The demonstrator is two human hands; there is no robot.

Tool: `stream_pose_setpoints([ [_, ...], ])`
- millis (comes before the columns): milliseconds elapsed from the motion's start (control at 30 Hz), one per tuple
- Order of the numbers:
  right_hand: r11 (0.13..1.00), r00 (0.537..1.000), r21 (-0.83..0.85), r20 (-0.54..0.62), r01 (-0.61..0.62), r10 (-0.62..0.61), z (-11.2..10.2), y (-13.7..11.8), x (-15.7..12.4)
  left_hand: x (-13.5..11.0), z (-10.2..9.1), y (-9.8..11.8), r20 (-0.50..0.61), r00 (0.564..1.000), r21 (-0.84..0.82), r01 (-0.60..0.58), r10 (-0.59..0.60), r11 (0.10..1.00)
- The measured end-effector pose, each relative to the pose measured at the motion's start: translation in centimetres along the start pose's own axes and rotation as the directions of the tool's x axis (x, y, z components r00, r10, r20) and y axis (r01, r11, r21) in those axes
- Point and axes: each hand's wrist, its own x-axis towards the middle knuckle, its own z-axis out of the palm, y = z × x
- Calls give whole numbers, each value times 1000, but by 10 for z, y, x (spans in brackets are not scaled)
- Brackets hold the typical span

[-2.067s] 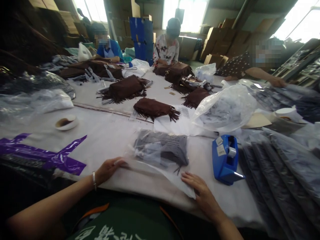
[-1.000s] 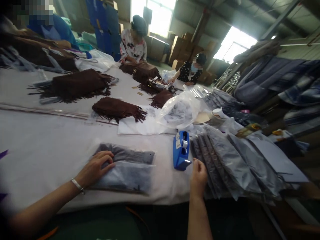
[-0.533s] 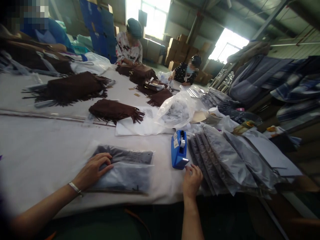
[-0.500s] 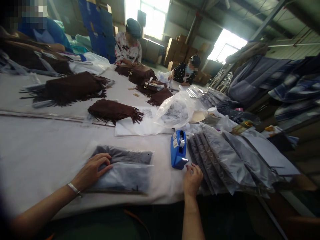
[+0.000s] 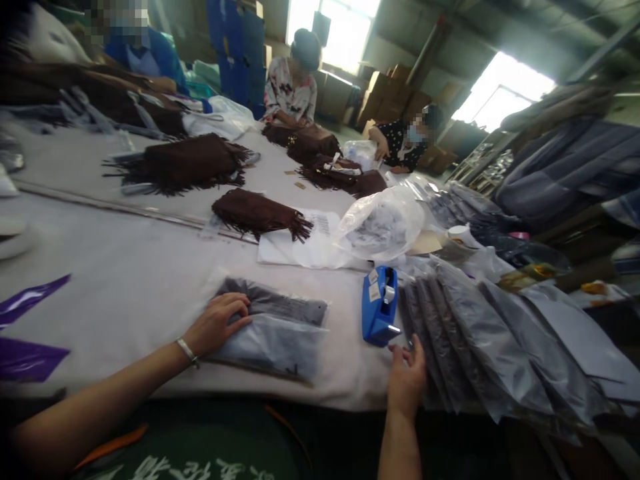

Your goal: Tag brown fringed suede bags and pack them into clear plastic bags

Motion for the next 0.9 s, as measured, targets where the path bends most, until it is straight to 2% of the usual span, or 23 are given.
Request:
stream_pose_setpoints([
  [100,999,1000,-34,15,20,-19,-5,-11,1,-1,-1,3,-9,1000,-32,26,-26,999],
  [167,992,975,36,183,118,-123,-1,-38,-3,-1,-1,4,-6,999,-53,37,-38,998],
  [200,978,924,93,321,187,-207,5,-57,-9,-1,-2,4,0,999,-59,41,-41,997],
  [233,954,829,163,473,252,-300,13,-78,-15,-1,-2,5,5,999,-63,43,-43,997],
  [267,922,695,217,609,320,-384,23,-99,-23,0,-2,5,8,999,-64,45,-45,997],
  [300,883,542,277,707,378,-454,35,-120,-30,0,-2,5,9,999,-62,47,-46,997],
  [367,785,251,352,812,511,-527,65,-154,-43,-1,-3,6,8,999,-50,47,-47,998],
  [400,732,141,349,845,584,-515,80,-166,-46,-1,-3,6,8,999,-38,46,-46,998],
  [433,684,69,330,871,650,-486,95,-175,-49,-1,-3,6,7,999,-23,43,-43,999],
  [467,647,36,298,892,702,-450,108,-181,-49,-2,-4,7,7,999,-4,39,-39,999],
  [500,626,35,261,907,735,-420,119,-184,-48,-3,-4,7,5,999,14,33,-33,999],
  [600,643,109,185,915,743,-389,136,-185,-38,-4,-3,8,8,1000,51,16,-17,999],
  [700,700,140,166,923,694,-357,129,-184,-25,-5,-2,8,9,1000,55,15,-16,998],
  [767,766,110,212,932,607,-345,116,-185,-21,-4,-2,8,7,1000,53,16,-16,998],
  [833,835,54,271,940,479,-336,104,-189,-22,-4,-2,8,4,1000,50,14,-14,999],
  [900,864,-10,279,953,419,-303,97,-193,-27,-4,-3,8,1,1000,47,11,-11,999],
])
